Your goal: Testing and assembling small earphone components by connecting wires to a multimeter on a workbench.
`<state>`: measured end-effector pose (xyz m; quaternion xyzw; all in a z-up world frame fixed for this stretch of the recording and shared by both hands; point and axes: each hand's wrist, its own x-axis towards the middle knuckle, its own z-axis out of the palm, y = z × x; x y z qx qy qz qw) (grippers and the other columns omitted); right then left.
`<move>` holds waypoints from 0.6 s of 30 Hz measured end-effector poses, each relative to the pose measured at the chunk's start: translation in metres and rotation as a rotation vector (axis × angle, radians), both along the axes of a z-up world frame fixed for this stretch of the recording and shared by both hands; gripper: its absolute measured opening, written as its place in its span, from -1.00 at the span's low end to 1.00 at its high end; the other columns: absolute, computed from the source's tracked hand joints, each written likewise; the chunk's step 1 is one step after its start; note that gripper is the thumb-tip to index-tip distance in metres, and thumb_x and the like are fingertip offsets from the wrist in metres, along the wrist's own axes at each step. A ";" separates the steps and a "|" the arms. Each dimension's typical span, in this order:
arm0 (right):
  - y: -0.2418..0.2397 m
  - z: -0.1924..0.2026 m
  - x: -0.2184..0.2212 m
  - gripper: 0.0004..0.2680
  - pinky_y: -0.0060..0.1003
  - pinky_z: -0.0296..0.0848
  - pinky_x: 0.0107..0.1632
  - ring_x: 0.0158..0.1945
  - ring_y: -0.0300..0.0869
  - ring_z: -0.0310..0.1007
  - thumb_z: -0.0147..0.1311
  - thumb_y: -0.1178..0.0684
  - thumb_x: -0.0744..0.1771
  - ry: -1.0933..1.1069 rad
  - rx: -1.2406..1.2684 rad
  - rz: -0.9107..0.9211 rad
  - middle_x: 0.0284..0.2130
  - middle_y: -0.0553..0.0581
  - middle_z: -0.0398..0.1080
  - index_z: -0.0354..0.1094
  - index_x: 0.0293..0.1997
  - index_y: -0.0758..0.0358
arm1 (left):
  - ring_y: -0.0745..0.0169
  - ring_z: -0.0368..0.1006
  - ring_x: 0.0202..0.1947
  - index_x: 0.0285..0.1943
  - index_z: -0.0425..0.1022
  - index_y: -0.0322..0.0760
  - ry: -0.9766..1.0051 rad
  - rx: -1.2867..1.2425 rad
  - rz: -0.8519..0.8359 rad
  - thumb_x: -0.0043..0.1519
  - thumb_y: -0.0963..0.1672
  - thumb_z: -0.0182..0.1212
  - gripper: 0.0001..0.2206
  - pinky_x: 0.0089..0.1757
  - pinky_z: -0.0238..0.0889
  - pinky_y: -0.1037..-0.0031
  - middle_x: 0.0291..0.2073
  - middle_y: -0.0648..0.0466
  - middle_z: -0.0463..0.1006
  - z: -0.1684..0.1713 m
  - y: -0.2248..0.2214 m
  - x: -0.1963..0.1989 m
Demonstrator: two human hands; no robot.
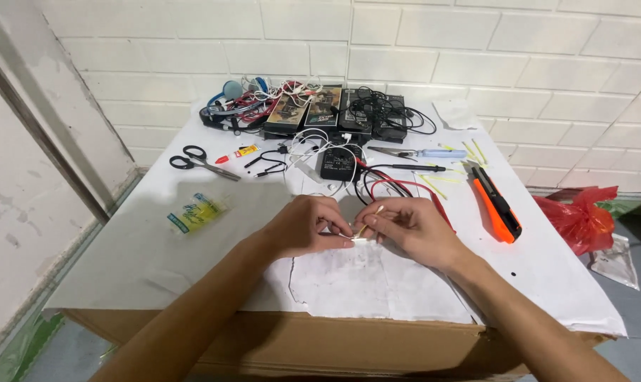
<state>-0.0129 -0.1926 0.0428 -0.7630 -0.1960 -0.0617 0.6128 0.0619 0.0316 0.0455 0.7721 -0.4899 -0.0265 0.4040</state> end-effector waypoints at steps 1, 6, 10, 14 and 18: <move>0.000 0.002 -0.001 -0.88 -0.32 0.60 -0.28 -0.41 -0.19 0.53 0.09 0.26 0.35 -0.001 0.000 0.002 -0.46 0.32 0.60 0.54 -0.10 0.47 | 0.38 0.30 -0.60 -0.27 0.72 -0.31 -0.001 0.000 0.002 0.06 -0.16 0.46 -0.87 -0.47 0.21 0.52 -0.43 -0.02 0.62 0.001 0.000 -0.001; 0.000 0.004 -0.004 -0.87 -0.31 0.62 -0.25 -0.38 -0.20 0.52 0.09 0.25 0.34 0.019 -0.085 0.004 -0.46 0.27 0.61 0.55 -0.09 0.42 | 0.38 0.30 -0.60 -0.27 0.71 -0.35 -0.001 0.014 0.009 0.02 -0.15 0.50 -0.83 -0.47 0.20 0.52 -0.44 -0.06 0.61 0.006 0.001 -0.005; 0.002 0.014 -0.007 -0.89 -0.31 0.60 -0.26 -0.40 -0.23 0.46 0.15 0.21 0.33 -0.014 -0.152 -0.038 -0.51 0.20 0.60 0.59 -0.15 0.34 | 0.36 0.29 -0.59 -0.24 0.70 -0.40 0.026 -0.013 0.003 0.04 -0.18 0.47 -0.83 -0.47 0.18 0.52 -0.44 -0.08 0.60 0.004 0.001 -0.003; -0.006 0.015 -0.007 -0.92 -0.21 0.54 -0.30 -0.44 -0.19 0.45 0.22 0.15 0.30 -0.122 -0.332 -0.093 -0.57 0.19 0.57 0.62 -0.24 0.27 | 0.40 0.30 -0.60 -0.31 0.71 -0.36 0.038 -0.041 -0.006 0.04 -0.19 0.45 -0.89 -0.48 0.19 0.55 -0.44 -0.04 0.62 -0.003 -0.001 0.000; -0.023 0.008 0.000 -0.94 -0.18 0.46 -0.33 -0.49 -0.12 0.45 0.26 0.12 0.28 -0.222 -0.394 -0.057 -0.59 0.18 0.53 0.64 -0.35 0.21 | 0.42 0.30 -0.61 -0.32 0.71 -0.34 0.058 -0.031 0.016 0.06 -0.19 0.42 -0.92 -0.48 0.20 0.56 -0.46 -0.01 0.62 -0.003 -0.002 -0.003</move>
